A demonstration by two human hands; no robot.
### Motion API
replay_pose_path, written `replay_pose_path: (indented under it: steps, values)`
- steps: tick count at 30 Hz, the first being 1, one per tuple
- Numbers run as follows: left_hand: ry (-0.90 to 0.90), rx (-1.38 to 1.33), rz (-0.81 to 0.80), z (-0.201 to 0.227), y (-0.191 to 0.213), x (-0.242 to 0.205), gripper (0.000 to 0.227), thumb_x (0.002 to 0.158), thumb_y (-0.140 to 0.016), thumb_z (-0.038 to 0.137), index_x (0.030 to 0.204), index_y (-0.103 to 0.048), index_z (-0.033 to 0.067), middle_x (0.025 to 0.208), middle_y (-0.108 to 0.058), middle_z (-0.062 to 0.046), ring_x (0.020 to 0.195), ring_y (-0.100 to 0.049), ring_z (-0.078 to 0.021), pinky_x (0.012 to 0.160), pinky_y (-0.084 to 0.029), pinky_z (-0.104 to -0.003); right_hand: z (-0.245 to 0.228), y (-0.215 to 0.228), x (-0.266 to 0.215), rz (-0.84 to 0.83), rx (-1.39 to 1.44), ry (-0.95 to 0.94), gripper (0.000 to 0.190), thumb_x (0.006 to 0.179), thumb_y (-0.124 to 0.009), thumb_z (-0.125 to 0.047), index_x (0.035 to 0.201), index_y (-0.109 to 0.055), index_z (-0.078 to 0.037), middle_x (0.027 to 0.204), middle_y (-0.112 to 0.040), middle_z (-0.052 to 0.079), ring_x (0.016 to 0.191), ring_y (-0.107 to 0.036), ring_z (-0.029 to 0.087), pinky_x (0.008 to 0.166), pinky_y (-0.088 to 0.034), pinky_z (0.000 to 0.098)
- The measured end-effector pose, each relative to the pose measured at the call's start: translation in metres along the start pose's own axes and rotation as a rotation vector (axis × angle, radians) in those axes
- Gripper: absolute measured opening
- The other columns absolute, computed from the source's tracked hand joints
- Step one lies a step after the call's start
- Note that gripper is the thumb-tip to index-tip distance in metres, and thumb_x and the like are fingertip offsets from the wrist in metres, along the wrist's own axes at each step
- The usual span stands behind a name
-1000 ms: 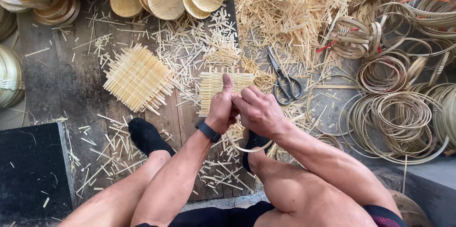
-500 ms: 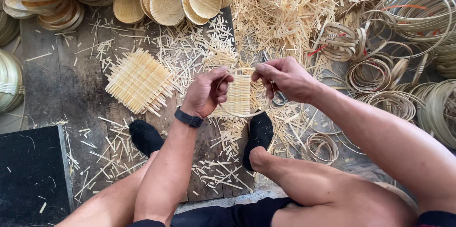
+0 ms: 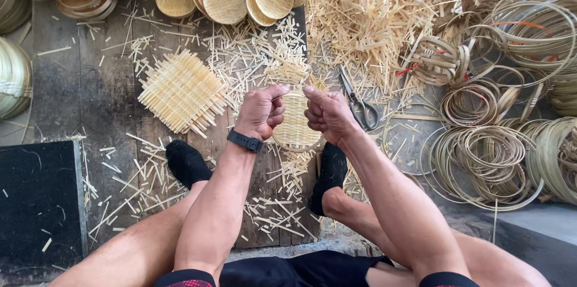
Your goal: The person assembles circular bamboo bases by weaving thin wooden strips around a round mold and trimming the excess ends with large shears.
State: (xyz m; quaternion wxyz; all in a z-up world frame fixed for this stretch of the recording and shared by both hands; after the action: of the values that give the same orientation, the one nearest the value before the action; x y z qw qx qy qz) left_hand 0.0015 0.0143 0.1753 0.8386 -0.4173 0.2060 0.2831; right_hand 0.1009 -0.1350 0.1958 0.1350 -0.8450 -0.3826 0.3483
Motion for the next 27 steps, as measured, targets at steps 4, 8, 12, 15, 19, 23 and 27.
replay_pose_path:
  steps: [4, 8, 12, 15, 19, 23, 27]
  values:
    - [0.069, -0.010, -0.082, 0.002, 0.010, 0.002, 0.026, 0.093, -0.074, 0.020, 0.079, -0.063, 0.0012, 0.054, -0.043, 0.004, 0.040, -0.032, -0.0051, 0.035, -0.029, -0.020, -0.003, 0.026, 0.009, 0.013, -0.211, 0.084, 0.039, 0.102, -0.069, -0.035, 0.077, -0.069, -0.006, 0.059, -0.055, 0.000, 0.050, -0.046, 0.010, 0.050, -0.039, 0.0239]
    - [0.013, 0.020, 0.124, -0.006, 0.030, 0.014, 0.014, 0.083, -0.077, 0.016, 0.088, -0.068, 0.0059, 0.062, -0.056, 0.003, 0.049, -0.048, -0.0063, 0.044, -0.040, -0.021, 0.000, 0.053, 0.013, 0.139, -0.638, 0.118, 0.021, 0.089, -0.075, -0.017, 0.101, -0.078, -0.001, 0.074, -0.069, 0.000, 0.060, -0.060, 0.008, 0.053, -0.053, 0.0261]
    - [-0.249, 0.531, 0.245, -0.034, 0.068, 0.039, 0.019, 0.075, -0.079, 0.008, 0.093, -0.075, 0.0020, 0.076, -0.076, -0.002, 0.061, -0.067, -0.0086, 0.054, -0.053, -0.023, 0.027, 0.071, 0.021, 0.481, -0.812, 0.026, 0.023, 0.085, -0.079, -0.014, 0.104, -0.077, 0.000, 0.080, -0.075, 0.007, 0.064, -0.067, 0.012, 0.060, -0.058, 0.0288]
    - [-0.405, 1.101, 0.347, -0.053, 0.094, 0.054, 0.017, 0.077, -0.086, 0.016, 0.090, -0.083, 0.0068, 0.079, -0.079, -0.008, 0.066, -0.072, -0.0139, 0.063, -0.055, -0.028, 0.049, 0.081, 0.031, 0.625, -0.932, 0.052, 0.021, 0.082, -0.083, -0.015, 0.099, -0.079, -0.003, 0.084, -0.078, 0.008, 0.068, -0.072, 0.013, 0.067, -0.061, 0.0291]
    - [-0.629, 1.344, 0.441, -0.068, 0.103, 0.067, 0.012, 0.077, -0.085, 0.014, 0.089, -0.084, 0.0131, 0.083, -0.078, -0.011, 0.068, -0.071, -0.0228, 0.066, -0.056, -0.034, 0.079, 0.087, 0.045, 0.652, -1.096, 0.108, 0.015, 0.084, -0.082, -0.016, 0.098, -0.082, -0.010, 0.085, -0.079, 0.007, 0.068, -0.072, 0.014, 0.071, -0.060, 0.0319]
    - [-0.501, 1.337, 0.487, -0.072, 0.106, 0.067, 0.013, 0.076, -0.086, 0.016, 0.089, -0.083, 0.0134, 0.080, -0.077, -0.010, 0.065, -0.072, -0.0235, 0.065, -0.056, -0.035, 0.092, 0.097, 0.049, 0.713, -1.004, 0.058, 0.016, 0.083, -0.082, -0.018, 0.099, -0.082, -0.015, 0.086, -0.080, 0.004, 0.068, -0.072, 0.012, 0.070, -0.061, 0.0295]
    - [-0.387, 1.233, 0.500, -0.065, 0.104, 0.068, 0.015, 0.074, -0.085, 0.013, 0.088, -0.082, 0.0125, 0.076, -0.077, -0.008, 0.065, -0.073, -0.0191, 0.064, -0.057, -0.033, 0.089, 0.096, 0.048, 0.688, -0.993, -0.064, 0.014, 0.085, -0.081, -0.018, 0.099, -0.081, -0.015, 0.086, -0.079, 0.004, 0.066, -0.071, 0.013, 0.065, -0.061, 0.0293]
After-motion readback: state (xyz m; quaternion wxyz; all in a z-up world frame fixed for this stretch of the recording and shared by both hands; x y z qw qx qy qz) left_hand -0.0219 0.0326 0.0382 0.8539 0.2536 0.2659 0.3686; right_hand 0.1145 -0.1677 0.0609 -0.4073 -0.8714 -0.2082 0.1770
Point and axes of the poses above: each hand's wrist, its own x-axis towards the middle knuckle, its own y-axis out of the back of the hand, z = x × y, the point moved 4 cm from there along x, towards the middle knuckle
